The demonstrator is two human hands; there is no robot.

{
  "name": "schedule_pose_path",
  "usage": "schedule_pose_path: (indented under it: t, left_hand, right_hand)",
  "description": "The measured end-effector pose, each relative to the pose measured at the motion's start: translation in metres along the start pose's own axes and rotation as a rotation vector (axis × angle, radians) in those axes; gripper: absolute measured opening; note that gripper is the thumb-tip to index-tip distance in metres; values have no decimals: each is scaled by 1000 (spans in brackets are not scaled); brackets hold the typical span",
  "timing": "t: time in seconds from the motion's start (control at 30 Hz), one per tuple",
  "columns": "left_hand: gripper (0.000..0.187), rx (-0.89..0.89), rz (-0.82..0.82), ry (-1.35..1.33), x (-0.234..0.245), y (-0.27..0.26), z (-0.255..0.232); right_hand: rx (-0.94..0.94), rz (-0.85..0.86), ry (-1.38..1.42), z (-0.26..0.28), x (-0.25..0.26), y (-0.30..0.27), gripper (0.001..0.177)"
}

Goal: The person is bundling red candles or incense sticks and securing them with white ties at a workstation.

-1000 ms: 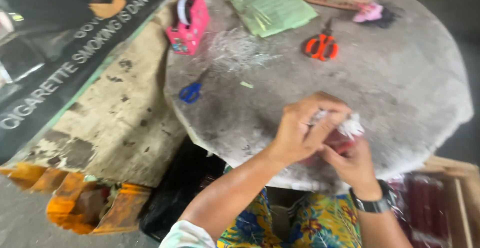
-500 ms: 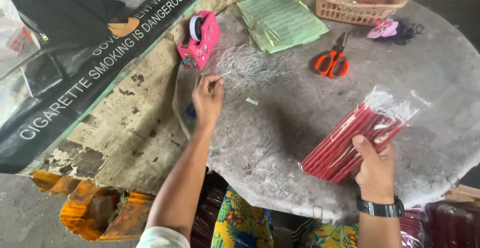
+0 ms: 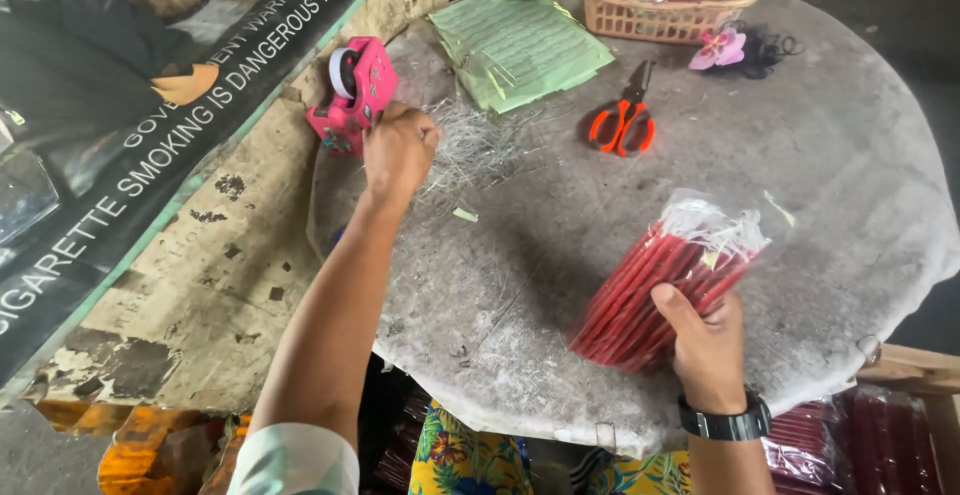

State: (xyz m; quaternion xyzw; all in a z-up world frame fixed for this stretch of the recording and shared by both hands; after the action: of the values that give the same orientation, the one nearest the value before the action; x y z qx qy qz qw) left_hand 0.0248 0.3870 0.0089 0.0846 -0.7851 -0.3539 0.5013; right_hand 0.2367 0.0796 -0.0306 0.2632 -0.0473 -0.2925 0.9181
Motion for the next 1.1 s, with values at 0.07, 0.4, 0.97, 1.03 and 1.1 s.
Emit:
schedule_pose_path:
  t: [0.07, 0.4, 0.97, 1.03, 1.1]
  left_hand:
    - [12, 39, 64, -34, 17, 6, -7]
    - [4, 124, 21, -361, 102, 8, -13]
    - [17, -48, 936, 3, 109, -137, -44]
    - [22, -11, 869, -18, 114, -131, -36]
    - [13, -69, 488, -239, 144, -108, -40]
  right_hand:
    - [-8, 6, -25, -3, 2, -1, 22]
    - [3, -190, 73, -19, 12, -4, 22]
    - [103, -55, -13, -27, 22, -24, 23]
    - [114, -33, -38, -25, 22, -28, 24]
    - [160, 2, -58, 0, 12, -28, 19]
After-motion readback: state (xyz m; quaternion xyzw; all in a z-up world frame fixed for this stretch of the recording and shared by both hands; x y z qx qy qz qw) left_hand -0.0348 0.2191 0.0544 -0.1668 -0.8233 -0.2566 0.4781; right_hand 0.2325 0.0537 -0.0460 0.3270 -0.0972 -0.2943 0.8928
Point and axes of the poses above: each hand's wrist, its own y-axis towards the middle knuckle, its own x-axis out of the back of the hand, z = x × y, the point moved 9 cm from there along y, towards the middle knuckle, and after that the axes turned 11 degrees about x, right-handed, at the moved point
